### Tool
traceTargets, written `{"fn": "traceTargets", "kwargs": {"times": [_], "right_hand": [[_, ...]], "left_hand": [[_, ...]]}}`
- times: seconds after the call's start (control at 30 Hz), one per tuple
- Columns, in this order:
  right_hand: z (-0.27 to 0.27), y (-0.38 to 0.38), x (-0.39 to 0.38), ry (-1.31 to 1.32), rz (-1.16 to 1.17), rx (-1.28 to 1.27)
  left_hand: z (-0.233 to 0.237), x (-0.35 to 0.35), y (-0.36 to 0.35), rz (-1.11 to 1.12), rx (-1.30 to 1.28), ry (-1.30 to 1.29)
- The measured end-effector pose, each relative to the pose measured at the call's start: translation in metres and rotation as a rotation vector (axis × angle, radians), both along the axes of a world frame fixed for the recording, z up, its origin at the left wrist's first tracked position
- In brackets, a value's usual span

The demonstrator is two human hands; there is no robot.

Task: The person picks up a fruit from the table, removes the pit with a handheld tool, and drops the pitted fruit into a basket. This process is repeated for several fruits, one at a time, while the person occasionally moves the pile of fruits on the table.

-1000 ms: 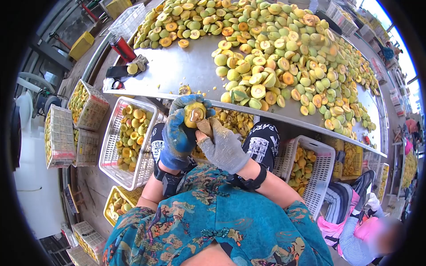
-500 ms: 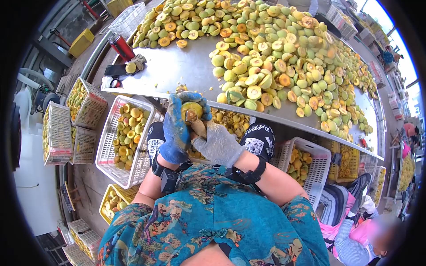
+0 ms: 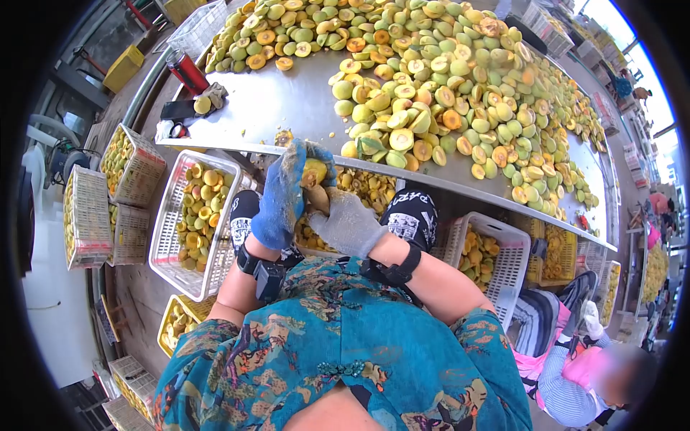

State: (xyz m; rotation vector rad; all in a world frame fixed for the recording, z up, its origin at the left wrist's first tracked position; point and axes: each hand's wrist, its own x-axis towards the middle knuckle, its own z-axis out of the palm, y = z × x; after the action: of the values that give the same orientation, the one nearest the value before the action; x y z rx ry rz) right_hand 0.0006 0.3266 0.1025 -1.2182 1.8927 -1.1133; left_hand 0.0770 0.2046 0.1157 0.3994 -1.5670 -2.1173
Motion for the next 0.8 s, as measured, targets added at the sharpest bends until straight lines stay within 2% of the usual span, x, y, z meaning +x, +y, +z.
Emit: {"fn": "traceTargets", "kwargs": {"times": [0.03,0.07,0.13,0.17,0.23,0.27,0.3,0.37,0.4,0.47,0.5,0.57,0.6,0.67,0.7,0.77,0.8], "right_hand": [[-0.005,0.0,0.0,0.13,-0.021,-0.025],[0.001,0.002,0.001,0.132,-0.021,-0.018],[0.017,0.007,0.003,-0.227,-0.053,0.06],[0.016,0.008,0.001,-0.227,-0.051,0.064],[0.012,0.013,-0.008,-0.641,0.127,0.142],[0.011,0.016,-0.01,-0.961,0.158,0.13],[0.006,0.015,-0.011,-0.963,0.155,0.133],[-0.006,0.012,-0.017,-0.626,0.145,0.272],[-0.009,0.011,-0.017,-0.629,0.147,0.283],[-0.011,0.008,-0.016,-0.862,0.115,0.189],[-0.009,0.006,-0.015,-0.859,0.118,0.195],[-0.005,0.006,-0.01,-0.903,0.105,0.091],[-0.008,0.005,-0.012,-0.901,0.108,0.095],[-0.02,0.002,-0.015,-0.276,0.08,0.03],[-0.025,-0.001,-0.018,-0.271,0.087,0.032],[-0.033,-0.003,-0.019,0.147,0.114,-0.253],[-0.034,-0.004,-0.02,0.145,0.124,-0.249]], "left_hand": [[0.0,-0.001,-0.001,-0.021,-0.039,-0.03],[0.0,-0.002,-0.003,-0.023,-0.033,-0.028],[-0.002,-0.003,-0.005,-0.04,-0.164,-0.019],[0.002,-0.002,-0.003,-0.038,-0.16,-0.02],[0.016,0.001,-0.001,-0.124,-0.089,-0.007],[0.016,0.001,-0.002,-0.146,0.024,-0.039],[0.012,-0.001,-0.005,-0.147,0.028,-0.039],[0.001,-0.009,-0.016,-0.227,-0.155,0.004],[-0.003,-0.011,-0.02,-0.222,-0.145,0.002],[-0.007,-0.015,-0.029,-0.337,-0.234,-0.034],[-0.009,-0.015,-0.027,-0.331,-0.23,-0.031],[-0.014,-0.017,-0.017,-0.22,-0.123,0.213],[-0.02,-0.019,-0.014,-0.214,-0.121,0.215],[-0.03,-0.023,-0.008,-0.196,0.353,0.288],[-0.031,-0.025,-0.007,-0.19,0.353,0.295],[-0.032,-0.024,-0.004,-0.061,0.338,0.182],[-0.036,-0.026,-0.009,-0.113,0.509,0.292]]}}
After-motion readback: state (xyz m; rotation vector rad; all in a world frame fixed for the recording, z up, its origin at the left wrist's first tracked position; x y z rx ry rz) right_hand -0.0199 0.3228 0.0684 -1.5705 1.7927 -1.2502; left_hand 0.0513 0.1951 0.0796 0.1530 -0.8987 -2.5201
